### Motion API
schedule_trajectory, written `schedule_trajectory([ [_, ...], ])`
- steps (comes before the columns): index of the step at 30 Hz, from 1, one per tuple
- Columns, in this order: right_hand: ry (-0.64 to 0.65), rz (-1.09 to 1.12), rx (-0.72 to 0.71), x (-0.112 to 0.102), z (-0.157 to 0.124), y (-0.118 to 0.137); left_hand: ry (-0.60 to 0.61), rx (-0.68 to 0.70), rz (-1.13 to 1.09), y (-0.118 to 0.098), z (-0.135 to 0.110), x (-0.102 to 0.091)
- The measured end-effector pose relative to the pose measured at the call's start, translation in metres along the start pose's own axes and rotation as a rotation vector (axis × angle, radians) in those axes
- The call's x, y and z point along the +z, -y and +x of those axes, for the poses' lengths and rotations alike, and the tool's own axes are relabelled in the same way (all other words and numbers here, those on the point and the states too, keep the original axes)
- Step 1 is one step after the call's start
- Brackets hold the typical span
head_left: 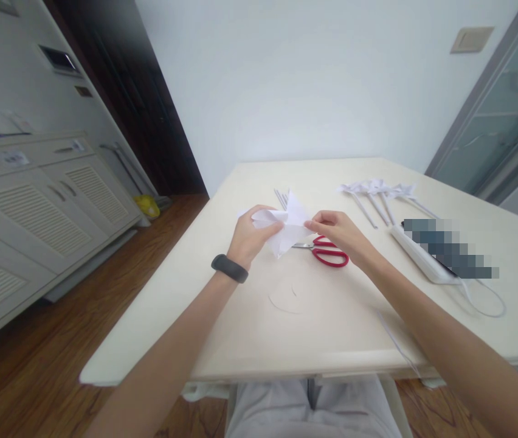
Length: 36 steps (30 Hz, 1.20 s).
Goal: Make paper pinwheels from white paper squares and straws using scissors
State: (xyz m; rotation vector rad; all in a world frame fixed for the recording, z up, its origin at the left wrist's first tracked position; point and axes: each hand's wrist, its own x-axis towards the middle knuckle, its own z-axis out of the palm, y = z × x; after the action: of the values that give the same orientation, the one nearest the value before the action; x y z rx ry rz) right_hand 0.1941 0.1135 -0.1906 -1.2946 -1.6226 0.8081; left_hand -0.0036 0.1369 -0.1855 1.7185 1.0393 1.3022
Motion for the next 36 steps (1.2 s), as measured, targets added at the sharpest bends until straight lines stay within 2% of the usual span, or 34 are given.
schedule_trajectory([
  [15, 0.001, -0.018, 0.021, 0.0025, -0.0003, 0.0011, -0.008, 0.042, 0.106, 0.0005, 0.0001, 0.0005],
  [36, 0.002, -0.023, 0.011, 0.0029, 0.0001, -0.0005, 0.002, 0.038, 0.105, 0.0002, -0.0002, 0.0002],
])
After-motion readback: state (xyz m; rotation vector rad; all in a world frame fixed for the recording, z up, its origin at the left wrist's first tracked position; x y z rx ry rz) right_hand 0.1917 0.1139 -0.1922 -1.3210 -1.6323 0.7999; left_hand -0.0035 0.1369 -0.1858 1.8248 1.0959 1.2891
